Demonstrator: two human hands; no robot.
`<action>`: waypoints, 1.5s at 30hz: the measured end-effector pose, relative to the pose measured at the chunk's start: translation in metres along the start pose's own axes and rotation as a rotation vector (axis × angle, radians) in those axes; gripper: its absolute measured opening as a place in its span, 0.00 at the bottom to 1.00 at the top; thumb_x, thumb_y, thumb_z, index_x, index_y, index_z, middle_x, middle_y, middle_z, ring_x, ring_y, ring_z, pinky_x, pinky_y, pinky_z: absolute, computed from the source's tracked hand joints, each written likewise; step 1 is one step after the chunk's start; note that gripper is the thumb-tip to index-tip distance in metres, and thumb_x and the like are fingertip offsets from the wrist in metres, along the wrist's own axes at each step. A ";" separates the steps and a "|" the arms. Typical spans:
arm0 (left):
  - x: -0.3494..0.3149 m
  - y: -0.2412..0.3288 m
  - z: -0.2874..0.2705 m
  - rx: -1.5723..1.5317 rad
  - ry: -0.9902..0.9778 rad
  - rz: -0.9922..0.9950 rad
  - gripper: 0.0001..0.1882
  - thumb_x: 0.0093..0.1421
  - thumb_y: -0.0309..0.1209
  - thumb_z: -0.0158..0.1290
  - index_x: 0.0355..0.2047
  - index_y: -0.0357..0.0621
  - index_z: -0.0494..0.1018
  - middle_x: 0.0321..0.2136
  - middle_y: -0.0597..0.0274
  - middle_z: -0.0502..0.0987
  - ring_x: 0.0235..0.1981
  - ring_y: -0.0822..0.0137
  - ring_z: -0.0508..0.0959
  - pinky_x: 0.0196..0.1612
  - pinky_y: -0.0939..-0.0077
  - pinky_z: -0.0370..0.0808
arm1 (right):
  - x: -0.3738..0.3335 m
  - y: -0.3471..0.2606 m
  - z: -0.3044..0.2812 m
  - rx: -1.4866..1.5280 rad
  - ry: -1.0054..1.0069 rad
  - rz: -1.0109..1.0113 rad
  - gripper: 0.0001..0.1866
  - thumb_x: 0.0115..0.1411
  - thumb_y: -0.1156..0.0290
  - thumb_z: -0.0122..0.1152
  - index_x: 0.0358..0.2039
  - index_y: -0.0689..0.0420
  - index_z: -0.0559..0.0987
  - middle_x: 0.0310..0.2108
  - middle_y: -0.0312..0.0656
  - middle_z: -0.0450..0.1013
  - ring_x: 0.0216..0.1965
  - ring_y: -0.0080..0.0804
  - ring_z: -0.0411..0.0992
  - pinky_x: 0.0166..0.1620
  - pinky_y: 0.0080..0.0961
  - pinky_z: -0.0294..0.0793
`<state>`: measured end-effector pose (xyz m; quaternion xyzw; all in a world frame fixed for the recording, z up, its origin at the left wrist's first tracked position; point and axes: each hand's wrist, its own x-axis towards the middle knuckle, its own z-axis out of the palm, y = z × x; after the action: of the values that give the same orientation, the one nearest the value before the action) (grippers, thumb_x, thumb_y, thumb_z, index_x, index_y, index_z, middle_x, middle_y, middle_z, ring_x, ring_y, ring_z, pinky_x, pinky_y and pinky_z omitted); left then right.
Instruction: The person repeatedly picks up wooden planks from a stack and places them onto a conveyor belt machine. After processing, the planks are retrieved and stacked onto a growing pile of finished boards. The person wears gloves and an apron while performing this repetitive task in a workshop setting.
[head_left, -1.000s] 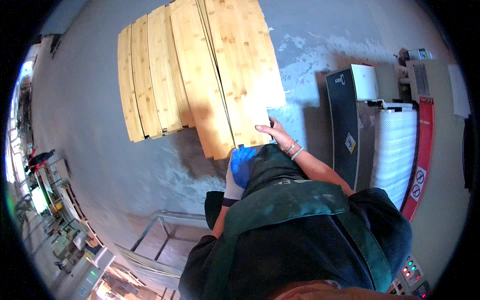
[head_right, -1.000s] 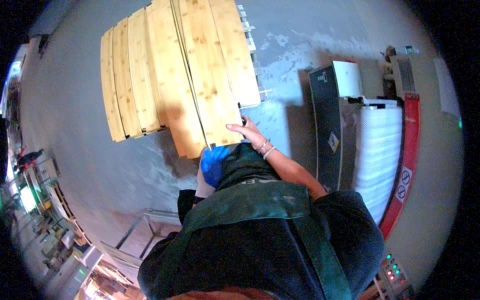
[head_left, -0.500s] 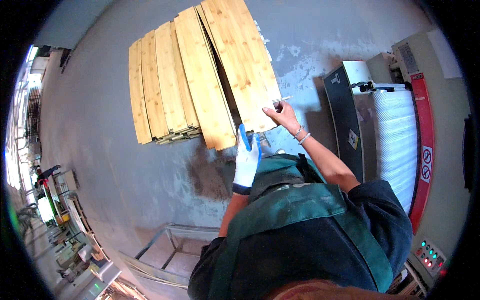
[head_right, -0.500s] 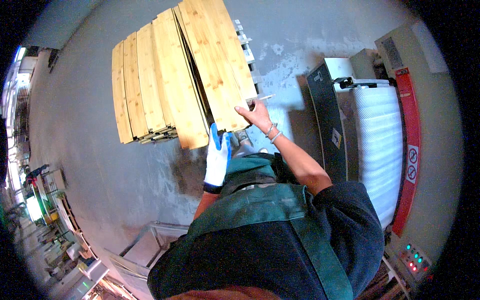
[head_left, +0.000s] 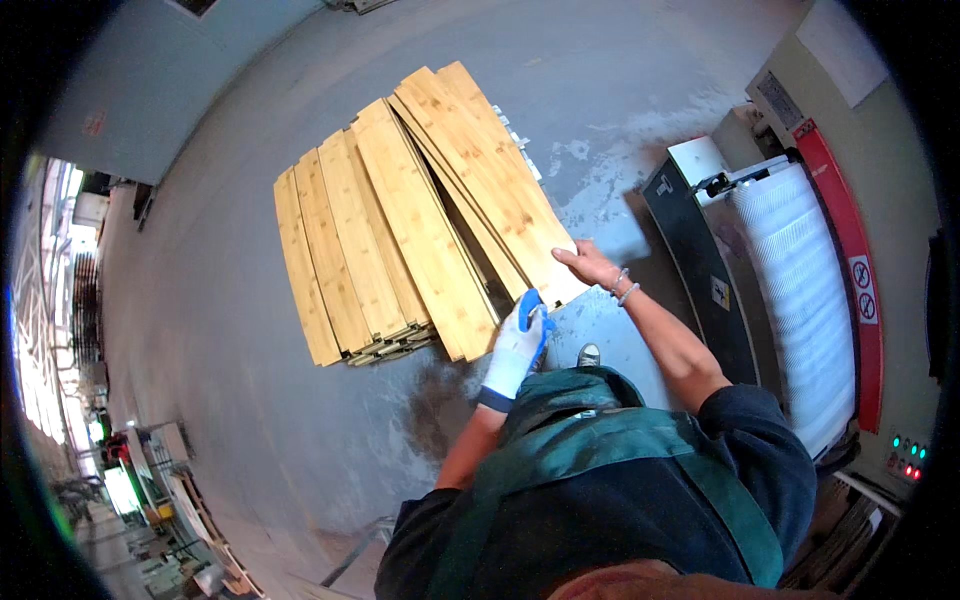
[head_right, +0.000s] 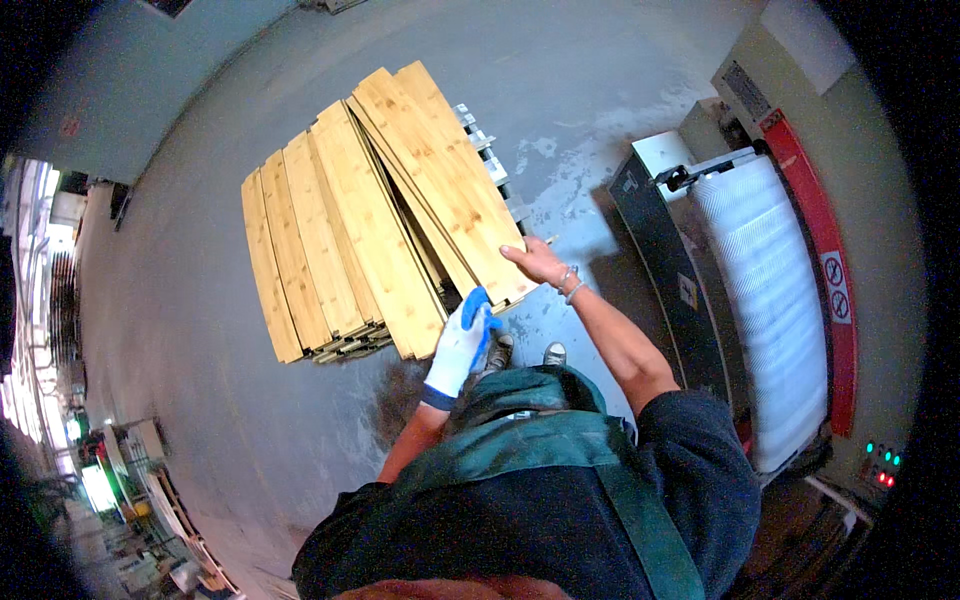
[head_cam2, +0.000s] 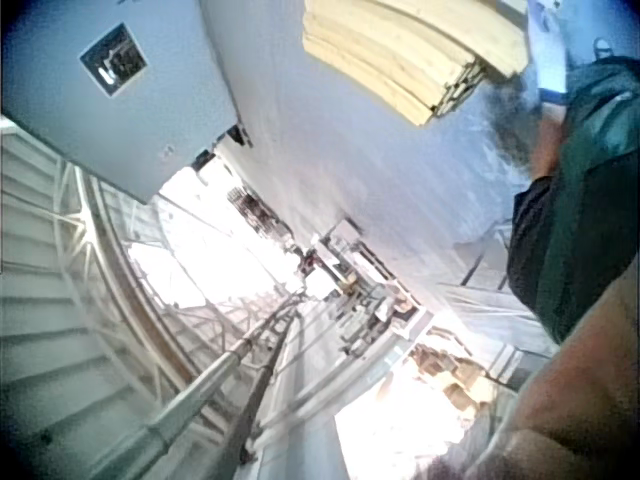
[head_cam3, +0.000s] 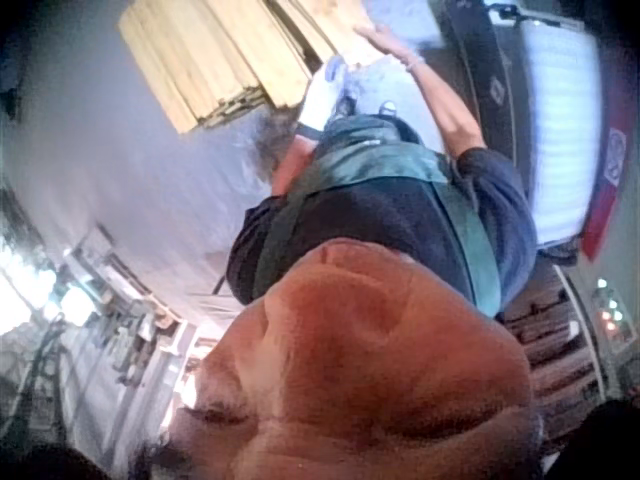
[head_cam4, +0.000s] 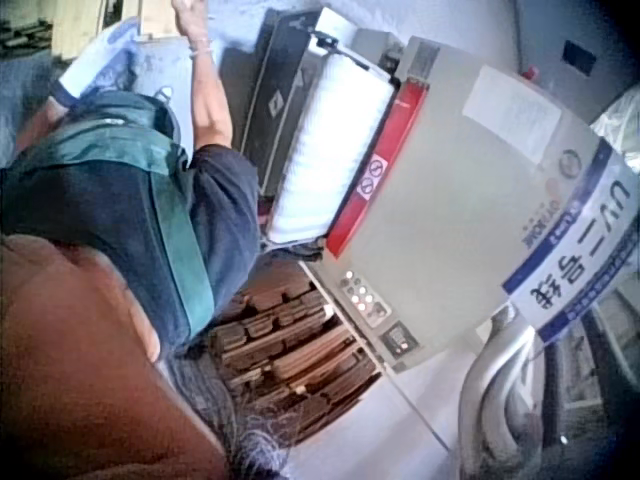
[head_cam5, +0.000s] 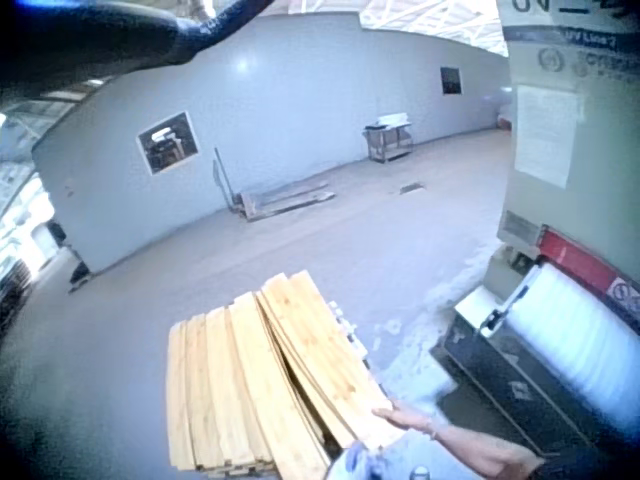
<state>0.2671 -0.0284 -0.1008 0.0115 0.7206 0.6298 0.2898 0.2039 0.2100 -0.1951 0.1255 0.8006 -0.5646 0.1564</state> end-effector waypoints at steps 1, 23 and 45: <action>0.003 -0.007 -0.009 -0.163 0.001 0.055 0.25 0.68 0.35 0.50 0.61 0.37 0.63 0.45 0.56 0.75 0.38 0.69 0.77 0.44 0.76 0.74 | -0.014 -0.014 -0.003 0.064 0.014 -0.014 0.32 0.58 0.44 0.60 0.45 0.65 0.79 0.37 0.46 0.79 0.37 0.33 0.76 0.42 0.31 0.75; -0.007 0.068 0.118 -0.189 -0.989 -0.061 0.35 0.71 0.55 0.33 0.56 0.33 0.68 0.48 0.51 0.76 0.47 0.63 0.78 0.51 0.69 0.75 | -0.347 -0.097 0.087 0.585 1.119 0.104 0.23 0.52 0.64 0.73 0.42 0.68 0.78 0.35 0.45 0.79 0.37 0.28 0.76 0.41 0.27 0.77; 0.004 0.038 0.144 0.387 -0.870 -0.239 0.10 0.65 0.41 0.55 0.28 0.55 0.70 0.15 0.78 0.62 0.11 0.81 0.59 0.14 0.84 0.53 | -0.375 0.021 0.124 1.228 1.408 0.006 0.19 0.66 0.66 0.56 0.50 0.69 0.74 0.42 0.42 0.77 0.40 0.25 0.76 0.45 0.22 0.76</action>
<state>0.3127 0.1108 -0.0730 0.2444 0.6327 0.3837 0.6267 0.5696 0.0909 -0.1049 0.5013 0.2721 -0.6825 -0.4571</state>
